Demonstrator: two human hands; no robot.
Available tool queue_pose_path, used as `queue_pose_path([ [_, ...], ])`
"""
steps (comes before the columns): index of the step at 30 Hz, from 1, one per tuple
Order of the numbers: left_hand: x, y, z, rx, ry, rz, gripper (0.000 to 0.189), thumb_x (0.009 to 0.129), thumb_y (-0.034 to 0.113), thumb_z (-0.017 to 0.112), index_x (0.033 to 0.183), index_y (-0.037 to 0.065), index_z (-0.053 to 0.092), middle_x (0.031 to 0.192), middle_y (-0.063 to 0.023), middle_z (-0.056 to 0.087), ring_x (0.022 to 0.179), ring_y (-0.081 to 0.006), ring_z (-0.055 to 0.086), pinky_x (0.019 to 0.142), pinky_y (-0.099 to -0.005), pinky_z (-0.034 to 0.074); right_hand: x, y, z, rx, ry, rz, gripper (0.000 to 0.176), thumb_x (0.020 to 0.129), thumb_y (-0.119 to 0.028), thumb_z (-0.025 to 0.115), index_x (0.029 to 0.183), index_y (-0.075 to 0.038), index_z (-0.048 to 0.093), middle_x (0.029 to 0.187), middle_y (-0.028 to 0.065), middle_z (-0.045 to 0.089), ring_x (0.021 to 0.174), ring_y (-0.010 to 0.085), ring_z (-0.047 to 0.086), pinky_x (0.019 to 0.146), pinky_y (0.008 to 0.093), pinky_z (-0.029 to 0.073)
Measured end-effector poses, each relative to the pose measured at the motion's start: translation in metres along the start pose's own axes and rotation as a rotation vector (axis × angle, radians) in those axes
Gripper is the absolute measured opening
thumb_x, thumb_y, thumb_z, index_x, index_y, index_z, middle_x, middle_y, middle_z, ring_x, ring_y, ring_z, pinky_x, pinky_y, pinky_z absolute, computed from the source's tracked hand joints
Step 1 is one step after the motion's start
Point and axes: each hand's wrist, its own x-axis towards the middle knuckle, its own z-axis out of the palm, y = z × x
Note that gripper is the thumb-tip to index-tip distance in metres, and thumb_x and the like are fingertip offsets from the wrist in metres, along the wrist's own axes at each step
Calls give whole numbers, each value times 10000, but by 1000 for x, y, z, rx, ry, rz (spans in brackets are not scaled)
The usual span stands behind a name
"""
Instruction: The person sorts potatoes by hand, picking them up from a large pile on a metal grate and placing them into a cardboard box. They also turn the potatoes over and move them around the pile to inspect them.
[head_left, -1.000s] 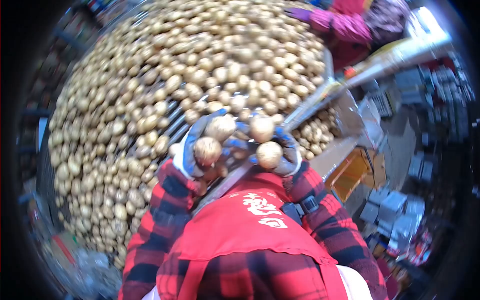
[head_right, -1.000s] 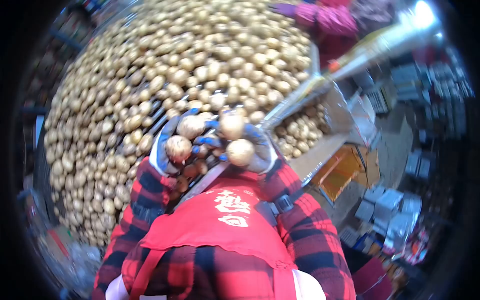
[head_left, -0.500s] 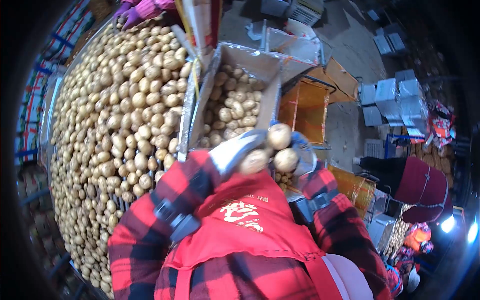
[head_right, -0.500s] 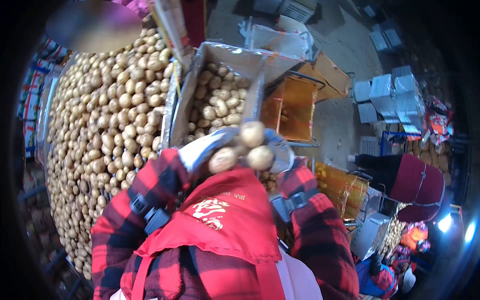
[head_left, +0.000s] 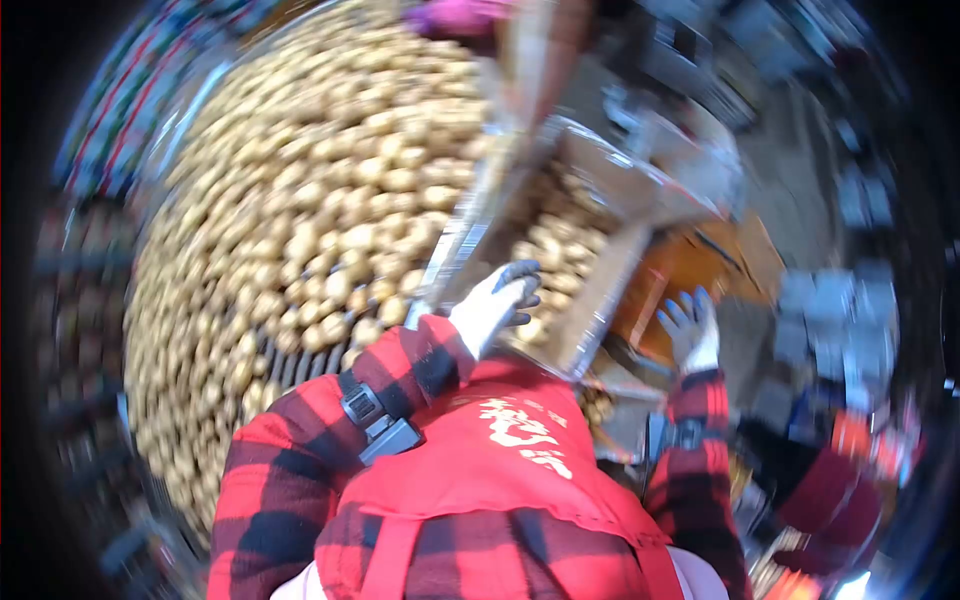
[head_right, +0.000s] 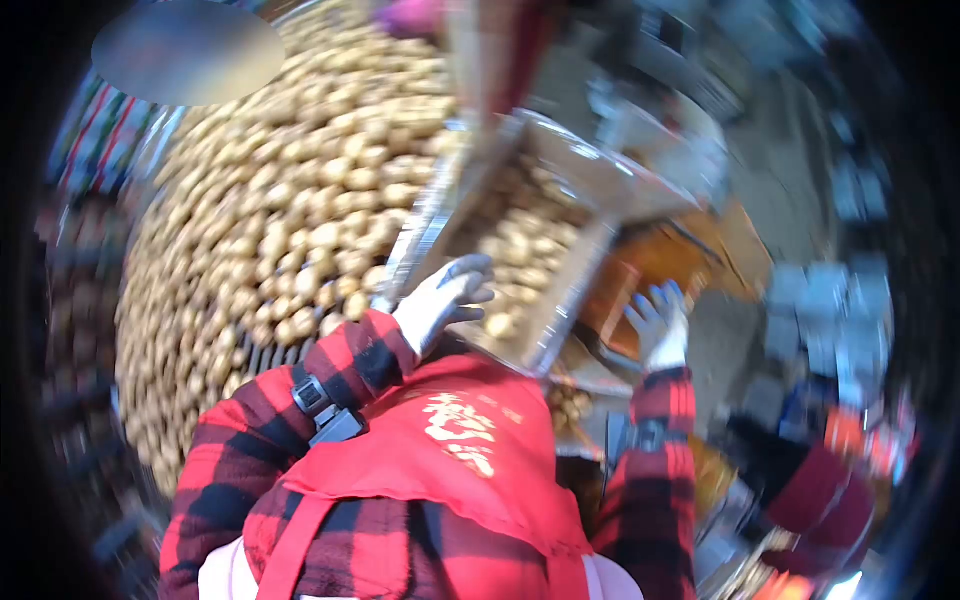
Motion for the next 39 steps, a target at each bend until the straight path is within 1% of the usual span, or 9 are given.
queue_pose_path([
  [6, -128, -12, -92, 586, 723, 415, 384, 1034, 185, 577, 1371, 10, 638, 1337, -166, 680, 1279, -259, 613, 1084, -381, 493, -32, 83, 227, -888, -372, -458, 454, 1030, -133, 673, 1465, -31, 594, 1423, 84, 648, 1275, 229, 613, 1098, 362, 471],
  [9, -180, -60, -143, 916, 1025, 677, 366, 993, 157, 600, 1340, 57, 662, 1365, -190, 648, 1283, -384, 599, 1121, -473, 458, -76, 143, 306, -1146, -916, -707, 474, 944, -102, 684, 1408, -40, 613, 1373, 213, 646, 1281, 375, 611, 1105, 450, 477],
  [12, -222, -102, -168, 1250, 1328, 349, 454, 923, 173, 661, 1370, 99, 628, 1435, -175, 585, 1380, -420, 488, 1164, -544, 383, -111, 208, 375, -1188, -1360, -1138, 551, 864, -139, 701, 1403, -83, 605, 1426, 203, 594, 1313, 415, 560, 1123, 506, 445],
  [21, -274, -161, -190, 1388, 1299, 63, 766, 868, 338, 717, 1578, 185, 476, 1630, -165, 391, 1520, -421, 316, 1227, -682, 223, -97, 290, 507, -1902, -916, -1414, 665, 881, -294, 745, 1512, -364, 547, 1706, 151, 308, 1525, 524, 263, 1223, 745, 142],
  [29, -282, -140, -187, 1281, 1253, 102, 601, 888, 279, 701, 1476, 219, 591, 1610, -125, 444, 1520, -396, 339, 1225, -695, 208, 0, 278, 648, -1970, -598, -1411, 499, 954, -443, 691, 1431, -317, 613, 1667, 175, 335, 1472, 491, 351, 1178, 761, 209],
  [31, -286, -132, -190, 1243, 1315, 164, 526, 887, 265, 701, 1406, 199, 638, 1552, -117, 496, 1490, -384, 381, 1220, -693, 221, -18, 272, 655, -1655, -728, -1831, 610, 855, -411, 785, 1421, -237, 639, 1606, 189, 442, 1437, 468, 430, 1184, 637, 324],
  [33, -282, -122, -199, 1223, 1411, 247, 445, 889, 264, 701, 1324, 174, 680, 1475, -115, 550, 1441, -368, 439, 1210, -694, 244, -118, 249, 662, -1886, -1588, -1560, 535, 810, -264, 759, 1328, -166, 665, 1306, 154, 680, 1186, 381, 647, 1004, 474, 534],
  [35, -278, -89, -217, 1280, 1461, 295, 436, 877, 239, 714, 1305, 163, 676, 1432, -105, 587, 1402, -364, 480, 1213, -671, 258, -132, 296, 635, -1323, -2231, -1332, 323, 781, -168, 704, 1102, -145, 677, 1110, 119, 679, 971, 326, 675, 802, 466, 554],
  [39, -240, -34, -259, 1183, 1498, 353, 423, 938, 147, 690, 1358, 129, 645, 1465, -148, 600, 1406, -372, 505, 1218, -568, 325, -150, 365, 599, -1483, -1894, -1562, 230, 932, -159, 555, 1081, -125, 727, 1149, 139, 684, 1053, 332, 675, 874, 495, 557],
])
